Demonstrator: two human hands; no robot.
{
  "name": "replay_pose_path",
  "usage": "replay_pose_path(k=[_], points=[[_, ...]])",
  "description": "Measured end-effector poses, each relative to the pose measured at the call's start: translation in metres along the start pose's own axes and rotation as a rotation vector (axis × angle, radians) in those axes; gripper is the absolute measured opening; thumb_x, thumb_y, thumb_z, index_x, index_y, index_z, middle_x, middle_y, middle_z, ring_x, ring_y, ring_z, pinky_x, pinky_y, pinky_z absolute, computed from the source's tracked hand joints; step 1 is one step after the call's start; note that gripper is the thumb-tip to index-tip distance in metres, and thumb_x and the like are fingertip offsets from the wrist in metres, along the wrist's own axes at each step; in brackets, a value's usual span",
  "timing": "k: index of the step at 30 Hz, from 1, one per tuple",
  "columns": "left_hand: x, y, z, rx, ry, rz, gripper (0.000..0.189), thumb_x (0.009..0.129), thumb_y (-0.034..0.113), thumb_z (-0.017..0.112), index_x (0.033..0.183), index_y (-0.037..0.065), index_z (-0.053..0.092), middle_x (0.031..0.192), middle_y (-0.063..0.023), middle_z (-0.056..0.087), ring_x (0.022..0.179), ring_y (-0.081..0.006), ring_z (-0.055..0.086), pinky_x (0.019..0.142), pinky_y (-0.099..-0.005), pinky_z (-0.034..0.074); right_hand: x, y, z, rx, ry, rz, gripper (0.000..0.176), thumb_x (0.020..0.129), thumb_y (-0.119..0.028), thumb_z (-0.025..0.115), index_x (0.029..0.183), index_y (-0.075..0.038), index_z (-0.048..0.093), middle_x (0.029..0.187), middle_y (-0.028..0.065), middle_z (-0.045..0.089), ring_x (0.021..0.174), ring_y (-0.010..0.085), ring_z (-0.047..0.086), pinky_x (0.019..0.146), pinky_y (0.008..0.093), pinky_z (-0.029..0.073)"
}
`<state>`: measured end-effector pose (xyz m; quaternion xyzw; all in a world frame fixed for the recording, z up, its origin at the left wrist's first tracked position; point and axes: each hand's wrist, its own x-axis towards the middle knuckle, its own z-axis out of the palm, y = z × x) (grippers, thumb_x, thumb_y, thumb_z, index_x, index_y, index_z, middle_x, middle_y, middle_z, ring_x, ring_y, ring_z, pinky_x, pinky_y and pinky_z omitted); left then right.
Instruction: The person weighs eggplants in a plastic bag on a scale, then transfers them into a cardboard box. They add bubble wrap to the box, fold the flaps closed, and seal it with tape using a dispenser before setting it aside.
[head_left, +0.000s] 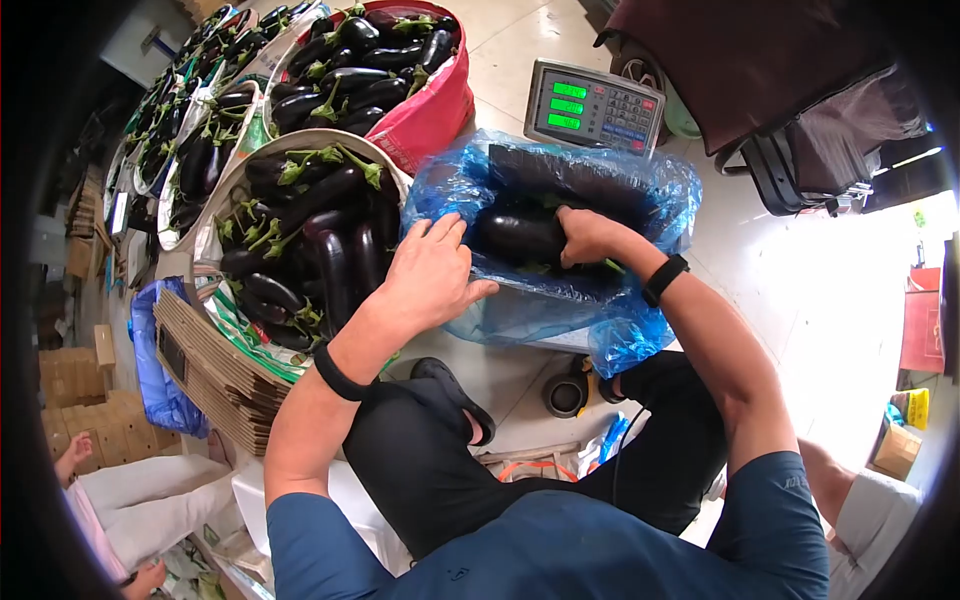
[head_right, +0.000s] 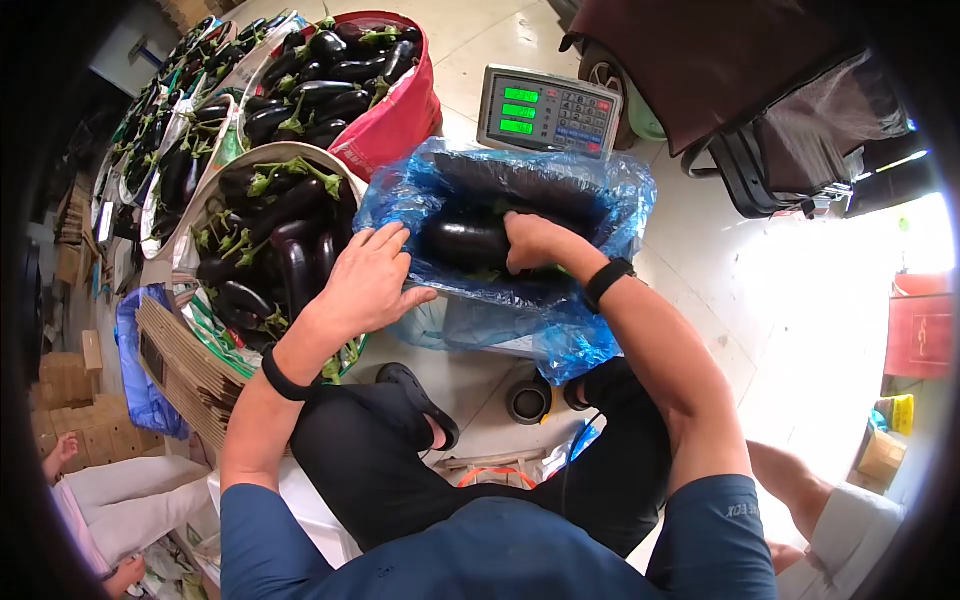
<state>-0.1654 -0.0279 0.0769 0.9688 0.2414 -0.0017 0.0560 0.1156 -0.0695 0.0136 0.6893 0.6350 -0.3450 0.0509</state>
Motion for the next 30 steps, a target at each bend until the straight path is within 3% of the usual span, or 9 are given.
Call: replay_pose_path(k=[8,11,14,16,18,21,27,28,30], points=[[-0.008,-0.01,-0.008,-0.069,0.016,0.052,0.043,0.082,0.036,0.079,0.096,-0.004,0.074,0.128,-0.0214,0.065,0.136,-0.0342,0.05,0.111,-0.0451,0.04,0.003,-0.026,0.009,-0.276,0.013,-0.041,0.026,0.072,-0.021,0.077,0.087,0.0,0.076,0.094,0.0216,0.075,0.095,0.0382,0.073,0.084,0.0461,0.058],[-0.009,-0.014,-0.015,-0.183,0.273,0.038,0.033,0.083,0.03,0.079,0.094,-0.001,0.073,0.12,-0.0183,0.069,0.126,-0.0336,0.059,0.106,-0.0447,0.044,-0.022,-0.036,-0.005,-0.452,0.262,-0.038,0.023,0.08,-0.02,0.075,0.094,-0.002,0.074,0.09,0.0189,0.074,0.091,0.037,0.073,0.08,0.0458,0.058],[-0.011,-0.027,-0.029,-0.249,0.377,-0.074,0.028,0.085,0.026,0.077,0.095,0.001,0.072,0.111,-0.0153,0.072,0.111,-0.0332,0.066,0.098,-0.0432,0.049,-0.076,-0.044,-0.035,-0.354,0.153,-0.229,0.031,0.082,-0.027,0.078,0.096,-0.001,0.069,0.082,0.0176,0.073,0.087,0.0388,0.071,0.075,0.0453,0.056],[-0.012,-0.038,-0.033,-0.253,0.386,-0.112,0.028,0.087,0.025,0.075,0.1,0.0,0.071,0.107,-0.0151,0.072,0.102,-0.034,0.068,0.091,-0.0422,0.052,-0.114,-0.054,-0.051,-0.188,0.002,-0.307,0.029,0.086,-0.024,0.075,0.1,0.0,0.067,0.086,0.0185,0.073,0.087,0.0388,0.071,0.076,0.0449,0.055],[-0.014,-0.046,-0.034,-0.261,0.346,-0.31,0.029,0.089,0.025,0.073,0.105,0.001,0.071,0.109,-0.017,0.072,0.101,-0.0359,0.068,0.089,-0.0428,0.053,-0.141,-0.055,-0.052,-0.036,-0.025,-0.338,0.031,0.089,-0.024,0.074,0.106,0.002,0.068,0.088,0.0182,0.073,0.087,0.0384,0.071,0.078,0.044,0.054],[-0.017,-0.052,-0.033,-0.221,0.35,-0.329,0.03,0.091,0.025,0.07,0.111,0.003,0.07,0.107,-0.0171,0.072,0.099,-0.0368,0.068,0.086,-0.0445,0.054,-0.168,-0.054,-0.063,-0.033,0.039,-0.316,0.033,0.089,-0.023,0.075,0.109,0.001,0.067,0.088,0.0181,0.073,0.087,0.0365,0.071,0.076,0.0429,0.055],[-0.025,-0.056,-0.048,-0.19,0.334,-0.404,0.032,0.091,0.023,0.069,0.119,0.007,0.068,0.106,-0.0156,0.072,0.099,-0.0359,0.069,0.085,-0.0455,0.055,-0.205,-0.006,-0.097,0.18,0.355,-0.129,0.038,0.09,-0.023,0.075,0.121,-0.003,0.064,0.091,0.0141,0.074,0.079,0.027,0.071,0.074,0.0368,0.056],[-0.025,-0.057,-0.053,-0.188,0.338,-0.402,0.032,0.091,0.023,0.069,0.119,0.007,0.068,0.106,-0.0156,0.072,0.099,-0.0359,0.069,0.085,-0.0455,0.055,-0.215,-0.003,-0.102,0.279,0.424,-0.118,0.039,0.09,-0.022,0.073,0.119,0.002,0.064,0.089,0.019,0.074,0.082,0.0352,0.071,0.075,0.041,0.055],[-0.026,-0.056,-0.066,-0.153,0.211,-0.431,0.035,0.09,0.022,0.07,0.123,0.008,0.066,0.106,-0.0142,0.073,0.099,-0.0352,0.069,0.085,-0.0456,0.055,-0.23,0.004,-0.111,0.302,0.513,-0.072,0.038,0.091,-0.02,0.073,0.12,0.003,0.064,0.09,0.0191,0.074,0.082,0.0345,0.071,0.075,0.0403,0.055]])
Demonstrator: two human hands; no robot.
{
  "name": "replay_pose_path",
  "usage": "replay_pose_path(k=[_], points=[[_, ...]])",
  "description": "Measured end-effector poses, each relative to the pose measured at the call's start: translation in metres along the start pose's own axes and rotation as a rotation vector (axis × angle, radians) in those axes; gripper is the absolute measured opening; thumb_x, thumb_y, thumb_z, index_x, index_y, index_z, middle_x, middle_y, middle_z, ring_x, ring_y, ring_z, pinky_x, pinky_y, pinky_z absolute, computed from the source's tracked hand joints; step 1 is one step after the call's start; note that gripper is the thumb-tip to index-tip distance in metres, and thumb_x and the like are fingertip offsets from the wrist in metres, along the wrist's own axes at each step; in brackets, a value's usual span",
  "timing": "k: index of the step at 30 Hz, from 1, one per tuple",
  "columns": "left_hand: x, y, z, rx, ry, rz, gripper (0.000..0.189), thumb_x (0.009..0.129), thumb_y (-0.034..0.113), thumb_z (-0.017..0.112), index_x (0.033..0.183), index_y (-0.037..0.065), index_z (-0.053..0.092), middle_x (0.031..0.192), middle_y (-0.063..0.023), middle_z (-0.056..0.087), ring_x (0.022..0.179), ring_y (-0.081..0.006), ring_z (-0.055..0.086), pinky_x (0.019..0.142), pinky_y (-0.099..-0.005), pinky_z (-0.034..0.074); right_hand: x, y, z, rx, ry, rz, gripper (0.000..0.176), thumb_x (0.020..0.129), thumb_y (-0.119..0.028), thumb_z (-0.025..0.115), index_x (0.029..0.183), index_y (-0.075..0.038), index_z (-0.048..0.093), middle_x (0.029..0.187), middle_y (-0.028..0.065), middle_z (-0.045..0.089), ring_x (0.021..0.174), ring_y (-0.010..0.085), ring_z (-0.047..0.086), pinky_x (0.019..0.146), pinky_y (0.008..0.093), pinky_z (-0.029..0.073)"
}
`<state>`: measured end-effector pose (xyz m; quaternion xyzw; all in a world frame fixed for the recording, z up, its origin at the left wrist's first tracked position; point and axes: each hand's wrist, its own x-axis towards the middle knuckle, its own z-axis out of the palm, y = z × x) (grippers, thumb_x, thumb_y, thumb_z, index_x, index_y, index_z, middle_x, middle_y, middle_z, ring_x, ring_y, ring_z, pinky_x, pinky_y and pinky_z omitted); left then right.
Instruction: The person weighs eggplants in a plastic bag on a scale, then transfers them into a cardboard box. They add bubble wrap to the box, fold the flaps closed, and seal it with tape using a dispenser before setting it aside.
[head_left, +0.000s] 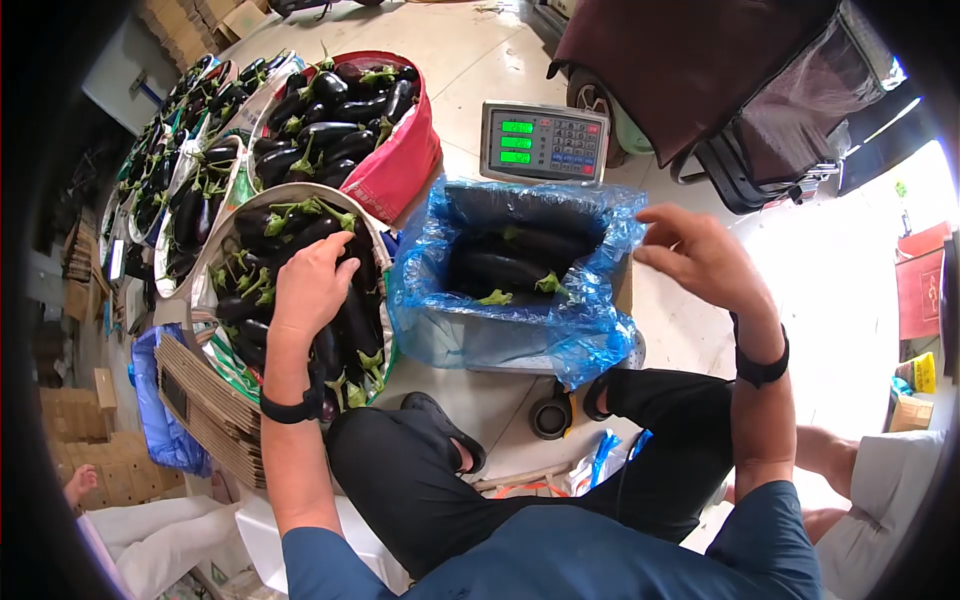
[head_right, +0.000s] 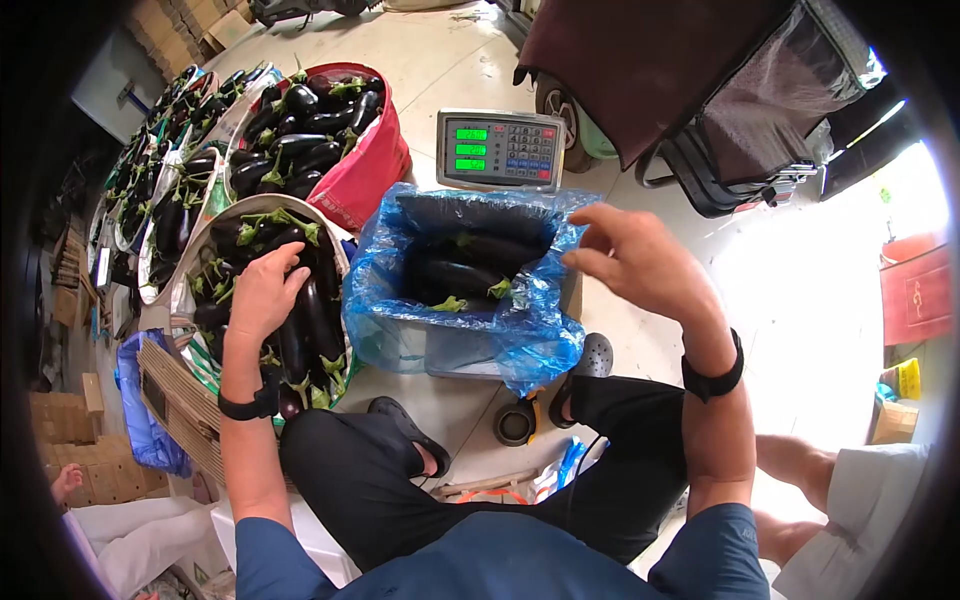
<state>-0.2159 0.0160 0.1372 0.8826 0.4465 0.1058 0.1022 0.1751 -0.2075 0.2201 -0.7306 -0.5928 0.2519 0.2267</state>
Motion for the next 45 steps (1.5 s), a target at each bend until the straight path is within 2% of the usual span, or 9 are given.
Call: replay_pose_path(k=[6,14,30,32,34,35,39,41,45], points=[[0.012,0.027,-0.039,-0.037,0.023,0.022,0.044,0.088,0.014,0.071,0.13,0.004,0.063,0.105,-0.0189,0.074,0.095,-0.0335,0.072,0.085,-0.0397,0.056,-0.013,0.034,0.006,-0.042,0.172,0.088,0.037,0.091,-0.019,0.07,0.12,0.002,0.064,0.092,0.0202,0.074,0.084,0.0355,0.072,0.077,0.0412,0.055],[0.014,0.02,0.003,-0.32,-0.218,-0.165,0.041,0.087,0.011,0.066,0.127,0.002,0.066,0.096,-0.0228,0.073,0.088,-0.0322,0.074,0.083,-0.04,0.055,-0.004,0.114,0.031,-0.225,-0.075,0.218,0.047,0.087,-0.021,0.073,0.127,0.001,0.062,0.105,0.0214,0.073,0.098,0.038,0.069,0.087,0.0433,0.054],[0.024,-0.007,0.105,-0.062,-0.399,-0.136,0.028,0.08,0.003,0.054,0.1,-0.003,0.073,0.11,-0.0281,0.07,0.106,-0.043,0.068,0.09,-0.0499,0.055,0.013,0.071,0.057,-0.148,-0.067,0.053,0.047,0.087,-0.015,0.075,0.13,0.0,0.061,0.106,0.0218,0.073,0.095,0.0358,0.072,0.084,0.0422,0.056],[0.027,-0.019,0.118,-0.079,-0.397,-0.079,0.033,0.089,0.011,0.053,0.112,-0.003,0.071,0.115,-0.0273,0.069,0.105,-0.0419,0.069,0.088,-0.0507,0.057,0.015,0.062,0.062,-0.162,-0.078,0.047,0.047,0.087,-0.016,0.076,0.13,-0.002,0.062,0.105,0.0214,0.073,0.094,0.0353,0.072,0.083,0.0419,0.056],[0.025,-0.005,0.103,-0.6,-0.463,-0.446,0.044,0.099,0.028,0.049,0.126,-0.002,0.066,0.12,-0.0249,0.069,0.103,-0.0417,0.07,0.086,-0.0524,0.06,0.018,0.053,0.069,-0.165,-0.078,0.045,0.048,0.086,-0.017,0.077,0.13,-0.003,0.062,0.105,0.02,0.073,0.094,0.0349,0.072,0.084,0.0412,0.056],[0.028,-0.005,0.095,-0.69,-0.581,-0.459,0.068,0.102,0.054,0.045,0.145,0.002,0.052,0.137,-0.0229,0.06,0.109,-0.0424,0.068,0.085,-0.0542,0.061,0.018,0.05,0.072,-0.146,-0.071,0.026,0.048,0.086,-0.017,0.077,0.129,-0.003,0.062,0.105,0.0197,0.073,0.094,0.0352,0.072,0.084,0.0409,0.057],[0.026,0.002,0.107,-0.82,-0.658,-0.562,0.097,0.092,0.079,0.045,0.16,0.012,0.03,0.16,-0.0169,0.036,0.14,-0.0404,0.044,0.083,-0.0573,0.06,0.017,0.015,0.086,-0.162,-0.158,-0.094,0.063,0.081,-0.025,0.083,0.135,-0.004,0.059,0.124,0.0219,0.066,0.112,0.0378,0.065,0.095,0.0429,0.053],[0.026,-0.002,0.107,-0.855,-0.721,-0.517,0.102,0.09,0.08,0.048,0.16,0.008,0.028,0.16,-0.0184,0.035,0.141,-0.0397,0.043,0.083,-0.056,0.061,0.018,0.005,0.095,-0.197,-0.281,-0.206,0.083,0.073,-0.032,0.088,0.143,-0.006,0.052,0.141,0.0216,0.057,0.131,0.0386,0.053,0.108,0.0458,0.044],[0.022,0.004,0.081,-0.915,-0.752,-0.424,0.116,0.083,0.068,0.071,0.158,-0.005,0.021,0.156,-0.0234,0.038,0.132,-0.0344,0.053,0.08,-0.0464,0.062,0.014,-0.004,0.113,-0.354,-0.422,-0.34,0.096,0.067,-0.034,0.092,0.148,-0.007,0.047,0.14,0.0208,0.057,0.13,0.0399,0.053,0.113,0.0457,0.04]])
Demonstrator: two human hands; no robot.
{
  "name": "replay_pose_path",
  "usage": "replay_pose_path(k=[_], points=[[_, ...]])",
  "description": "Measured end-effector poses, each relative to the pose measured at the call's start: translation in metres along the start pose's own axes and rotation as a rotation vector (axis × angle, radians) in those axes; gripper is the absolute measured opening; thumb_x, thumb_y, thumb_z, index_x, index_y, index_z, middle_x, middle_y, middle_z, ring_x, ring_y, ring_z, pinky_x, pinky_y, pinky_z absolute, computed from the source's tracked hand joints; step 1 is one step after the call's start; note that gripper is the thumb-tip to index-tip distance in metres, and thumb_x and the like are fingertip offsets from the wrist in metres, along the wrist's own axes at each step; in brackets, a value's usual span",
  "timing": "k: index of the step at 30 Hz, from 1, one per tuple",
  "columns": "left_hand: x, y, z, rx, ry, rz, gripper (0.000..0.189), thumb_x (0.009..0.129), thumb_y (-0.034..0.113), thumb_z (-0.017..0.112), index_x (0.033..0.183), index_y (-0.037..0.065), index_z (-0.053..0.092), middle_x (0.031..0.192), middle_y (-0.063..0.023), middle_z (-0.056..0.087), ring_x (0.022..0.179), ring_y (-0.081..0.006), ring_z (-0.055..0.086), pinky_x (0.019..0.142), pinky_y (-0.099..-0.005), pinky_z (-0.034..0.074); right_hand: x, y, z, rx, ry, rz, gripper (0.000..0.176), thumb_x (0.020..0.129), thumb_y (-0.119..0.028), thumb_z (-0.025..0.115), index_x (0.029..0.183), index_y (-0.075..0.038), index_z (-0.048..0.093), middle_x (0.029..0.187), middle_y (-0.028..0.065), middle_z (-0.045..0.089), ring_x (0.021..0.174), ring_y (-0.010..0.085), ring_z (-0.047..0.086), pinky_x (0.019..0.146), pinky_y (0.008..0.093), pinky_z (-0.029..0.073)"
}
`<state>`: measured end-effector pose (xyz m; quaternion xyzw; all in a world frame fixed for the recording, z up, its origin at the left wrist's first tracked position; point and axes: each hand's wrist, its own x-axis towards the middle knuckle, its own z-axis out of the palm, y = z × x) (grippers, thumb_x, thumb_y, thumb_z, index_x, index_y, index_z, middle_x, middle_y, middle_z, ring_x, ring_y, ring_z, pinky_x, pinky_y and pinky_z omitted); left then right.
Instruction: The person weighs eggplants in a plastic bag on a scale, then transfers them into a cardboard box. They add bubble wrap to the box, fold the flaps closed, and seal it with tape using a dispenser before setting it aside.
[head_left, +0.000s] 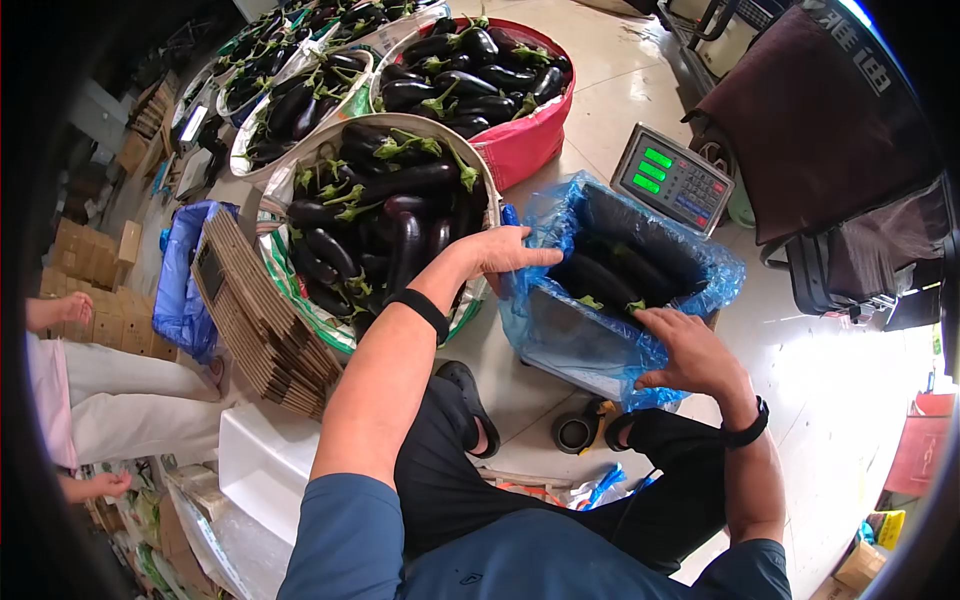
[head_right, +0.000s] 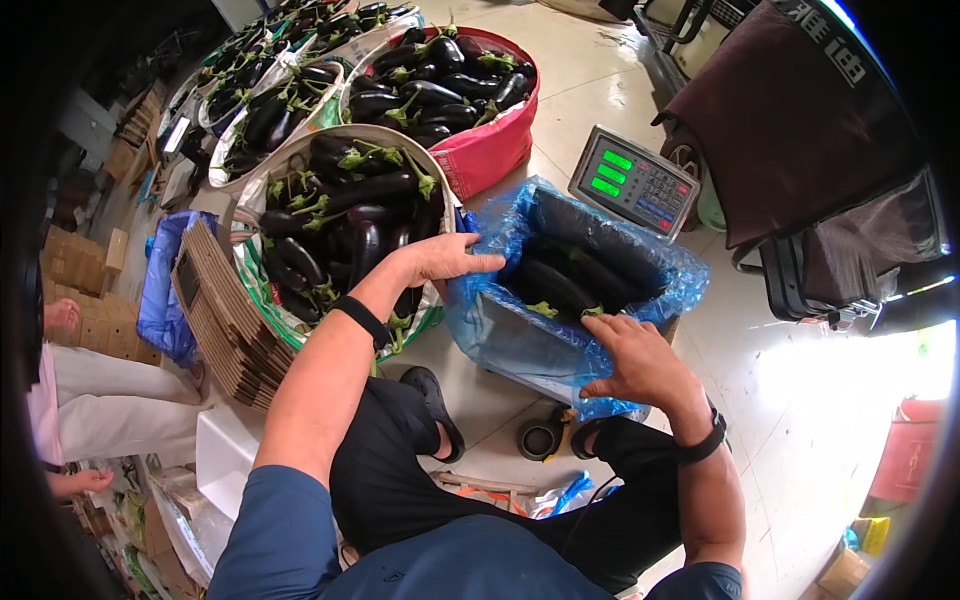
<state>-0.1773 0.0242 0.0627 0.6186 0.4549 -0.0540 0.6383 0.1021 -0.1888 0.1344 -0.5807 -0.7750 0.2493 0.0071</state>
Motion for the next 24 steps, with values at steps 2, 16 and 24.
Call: replay_pose_path(k=[2,16,24], points=[[-0.01,0.006,-0.002,0.011,0.02,0.009,0.108,0.081,0.041,0.084,0.158,-0.006,0.024,0.147,-0.0203,0.051,0.109,-0.0233,0.066,0.077,-0.0396,0.061,-0.001,0.001,0.006,-0.016,-0.051,0.02,0.094,0.068,-0.033,0.092,0.147,-0.006,0.048,0.135,0.0212,0.06,0.127,0.0396,0.054,0.111,0.0454,0.041],[-0.032,0.021,-0.003,-0.152,0.16,0.395,0.076,0.085,0.006,0.07,0.152,-0.008,0.036,0.133,-0.0245,0.062,0.115,-0.0263,0.063,0.098,-0.0347,0.052,-0.005,0.006,0.015,-0.161,-0.136,0.182,0.048,0.077,-0.009,0.074,0.124,-0.003,0.065,0.101,0.0218,0.071,0.1,0.0398,0.066,0.09,0.0483,0.05],[-0.035,0.064,0.099,0.6,0.368,0.579,0.068,0.088,0.02,0.068,0.146,-0.002,0.039,0.145,-0.0301,0.045,0.115,-0.0448,0.062,0.1,-0.0476,0.052,-0.006,0.018,0.003,-0.111,-0.056,0.223,0.026,0.079,-0.005,0.066,0.104,-0.004,0.074,0.095,0.0207,0.071,0.095,0.0403,0.068,0.084,0.0475,0.053]])
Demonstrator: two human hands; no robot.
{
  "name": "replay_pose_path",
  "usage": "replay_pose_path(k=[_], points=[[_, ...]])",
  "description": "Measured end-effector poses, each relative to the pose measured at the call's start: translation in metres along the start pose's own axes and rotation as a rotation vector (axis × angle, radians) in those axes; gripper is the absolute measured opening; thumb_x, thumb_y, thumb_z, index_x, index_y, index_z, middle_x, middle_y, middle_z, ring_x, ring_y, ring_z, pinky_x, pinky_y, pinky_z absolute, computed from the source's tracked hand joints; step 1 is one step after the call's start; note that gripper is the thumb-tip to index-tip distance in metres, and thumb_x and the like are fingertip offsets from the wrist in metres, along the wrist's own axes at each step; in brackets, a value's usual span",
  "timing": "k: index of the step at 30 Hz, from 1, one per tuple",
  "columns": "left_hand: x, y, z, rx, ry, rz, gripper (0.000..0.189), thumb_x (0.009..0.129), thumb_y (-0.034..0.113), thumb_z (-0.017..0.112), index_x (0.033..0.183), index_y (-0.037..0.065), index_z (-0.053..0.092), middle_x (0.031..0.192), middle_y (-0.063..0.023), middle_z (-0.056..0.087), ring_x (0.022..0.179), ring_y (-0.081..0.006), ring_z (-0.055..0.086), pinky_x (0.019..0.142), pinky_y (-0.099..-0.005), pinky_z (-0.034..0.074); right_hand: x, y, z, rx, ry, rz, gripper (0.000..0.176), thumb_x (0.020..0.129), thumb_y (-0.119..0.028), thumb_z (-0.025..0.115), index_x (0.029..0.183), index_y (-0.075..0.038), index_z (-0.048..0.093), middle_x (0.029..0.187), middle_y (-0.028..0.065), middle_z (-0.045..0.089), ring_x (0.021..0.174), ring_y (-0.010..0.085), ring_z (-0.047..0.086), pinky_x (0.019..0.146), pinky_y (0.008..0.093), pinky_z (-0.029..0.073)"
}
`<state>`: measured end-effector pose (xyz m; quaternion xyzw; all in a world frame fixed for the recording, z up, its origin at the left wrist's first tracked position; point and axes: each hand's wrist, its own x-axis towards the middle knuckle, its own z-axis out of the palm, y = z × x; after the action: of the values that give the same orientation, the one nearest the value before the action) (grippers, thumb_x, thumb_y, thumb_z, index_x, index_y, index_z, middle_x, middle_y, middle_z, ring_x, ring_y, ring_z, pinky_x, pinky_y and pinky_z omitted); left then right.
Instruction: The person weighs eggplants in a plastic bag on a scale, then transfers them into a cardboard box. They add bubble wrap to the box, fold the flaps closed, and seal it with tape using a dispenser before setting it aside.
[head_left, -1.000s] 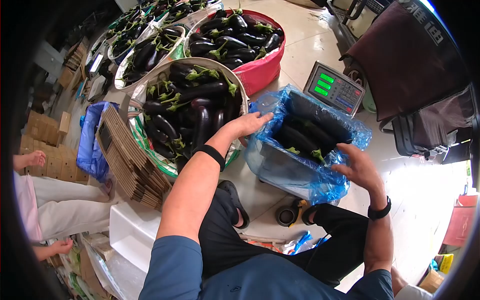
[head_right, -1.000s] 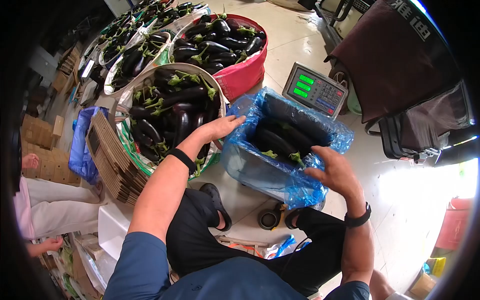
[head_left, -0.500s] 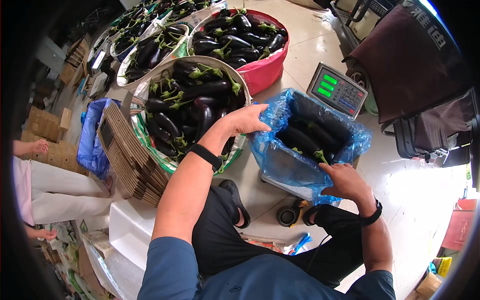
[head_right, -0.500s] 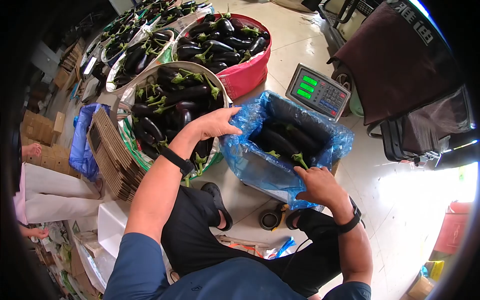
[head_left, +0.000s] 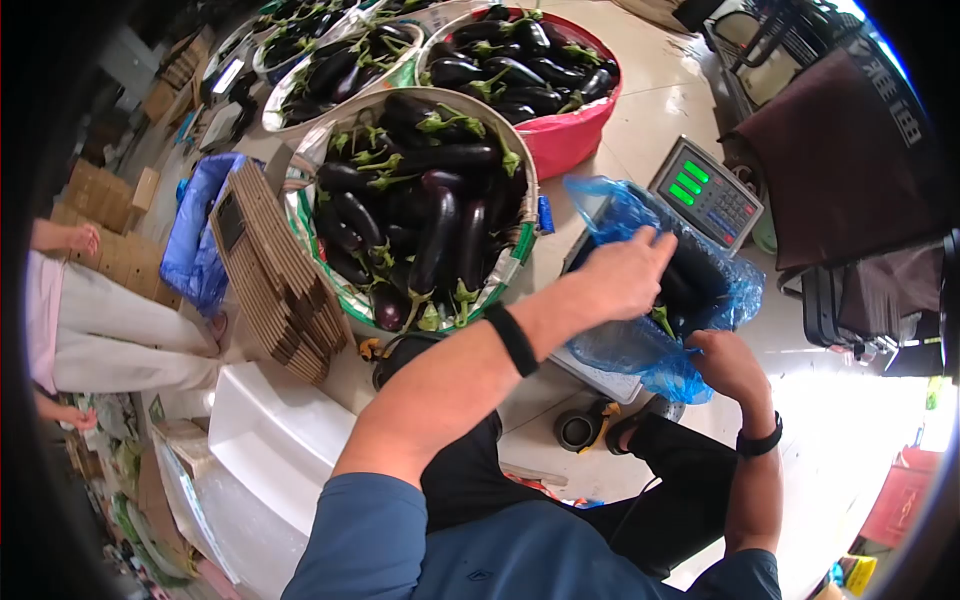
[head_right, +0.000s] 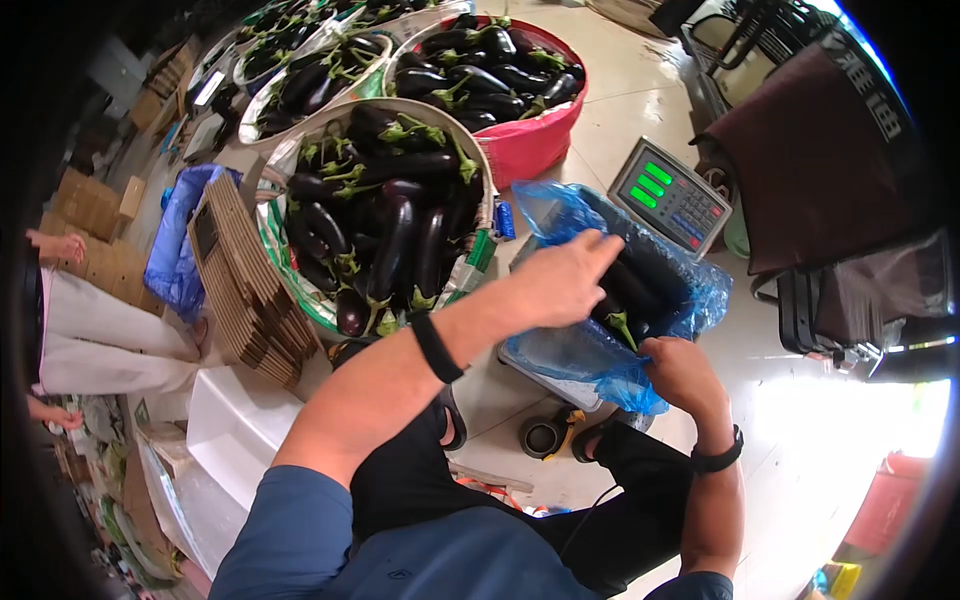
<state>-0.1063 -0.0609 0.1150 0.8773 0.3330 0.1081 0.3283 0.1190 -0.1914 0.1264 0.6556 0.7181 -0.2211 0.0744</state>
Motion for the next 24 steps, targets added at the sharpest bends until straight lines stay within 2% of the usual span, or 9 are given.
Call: replay_pose_path(k=[1,7,10,13,16,19,20,23,24], points=[[0.001,0.005,0.008,0.053,0.031,0.054,0.062,0.088,0.018,0.07,0.141,-0.001,0.044,0.146,-0.0313,0.042,0.111,-0.043,0.066,0.094,-0.0471,0.055,0.0,0.001,-0.001,0.038,0.012,-0.005,0.025,0.08,-0.005,0.066,0.103,-0.004,0.074,0.096,0.0205,0.071,0.095,0.0401,0.068,0.084,0.0471,0.053],[0.007,0.013,0.018,0.198,-0.079,0.109,0.046,0.087,0.018,0.071,0.127,0.001,0.054,0.147,-0.0301,0.043,0.109,-0.039,0.067,0.093,-0.0468,0.055,-0.006,0.005,-0.009,0.141,0.083,-0.031,0.021,0.082,-0.002,0.066,0.102,-0.003,0.072,0.096,0.02,0.07,0.095,0.0407,0.067,0.083,0.0463,0.053],[0.004,0.011,0.017,0.296,-0.051,0.197,0.043,0.088,0.021,0.071,0.125,0.003,0.057,0.14,-0.0261,0.052,0.107,-0.0372,0.068,0.092,-0.0473,0.055,-0.008,0.016,-0.009,0.183,0.112,-0.025,0.023,0.082,0.0,0.065,0.104,-0.002,0.072,0.098,0.0208,0.071,0.096,0.0402,0.068,0.084,0.0446,0.053],[0.007,0.001,0.006,0.213,-0.185,0.196,0.039,0.09,0.026,0.069,0.121,0.004,0.061,0.125,-0.02,0.064,0.106,-0.0354,0.068,0.091,-0.0483,0.054,-0.009,0.021,-0.012,0.193,0.152,0.012,0.025,0.083,0.002,0.063,0.106,-0.001,0.071,0.1,0.0214,0.072,0.097,0.0401,0.069,0.085,0.0436,0.054],[0.011,-0.017,-0.004,0.325,-0.021,0.09,0.036,0.093,0.031,0.065,0.118,0.006,0.064,0.109,-0.0143,0.071,0.106,-0.034,0.068,0.091,-0.049,0.054,-0.011,0.024,-0.018,0.206,0.211,0.046,0.026,0.085,0.003,0.062,0.109,-0.001,0.071,0.101,0.0219,0.072,0.097,0.0408,0.069,0.086,0.0432,0.054],[0.01,-0.034,-0.011,0.276,-0.004,0.036,0.037,0.092,0.029,0.065,0.12,0.005,0.063,0.109,-0.0157,0.071,0.106,-0.0334,0.069,0.09,-0.0477,0.054,-0.014,0.029,-0.02,0.223,0.255,0.066,0.027,0.087,0.002,0.062,0.113,-0.002,0.07,0.105,0.0213,0.073,0.099,0.0406,0.069,0.088,0.0421,0.053],[0.009,-0.037,-0.012,0.244,-0.037,0.004,0.038,0.091,0.025,0.066,0.123,0.004,0.063,0.121,-0.0183,0.067,0.115,-0.0337,0.065,0.094,-0.0473,0.052,-0.014,0.032,-0.02,0.209,0.273,0.079,0.028,0.088,0.001,0.063,0.115,-0.002,0.069,0.108,0.0205,0.073,0.102,0.0399,0.069,0.091,0.0409,0.053],[0.005,-0.041,-0.008,0.324,0.096,0.059,0.04,0.09,0.022,0.067,0.126,0.004,0.062,0.135,-0.0191,0.059,0.127,-0.0348,0.057,0.101,-0.0481,0.047,-0.017,0.046,-0.02,0.231,0.353,0.07,0.029,0.09,0.0,0.062,0.119,-0.002,0.067,0.101,0.0233,0.072,0.094,0.0408,0.069,0.084,0.0412,0.054],[0.006,-0.044,-0.003,0.325,0.093,0.058,0.04,0.09,0.022,0.067,0.126,0.004,0.062,0.135,-0.0191,0.059,0.127,-0.0348,0.057,0.101,-0.0481,0.047,-0.017,0.048,-0.023,0.288,0.331,0.115,0.028,0.093,-0.001,0.062,0.121,-0.001,0.066,0.1,0.0234,0.073,0.09,0.0363,0.072,0.082,0.0395,0.055]])
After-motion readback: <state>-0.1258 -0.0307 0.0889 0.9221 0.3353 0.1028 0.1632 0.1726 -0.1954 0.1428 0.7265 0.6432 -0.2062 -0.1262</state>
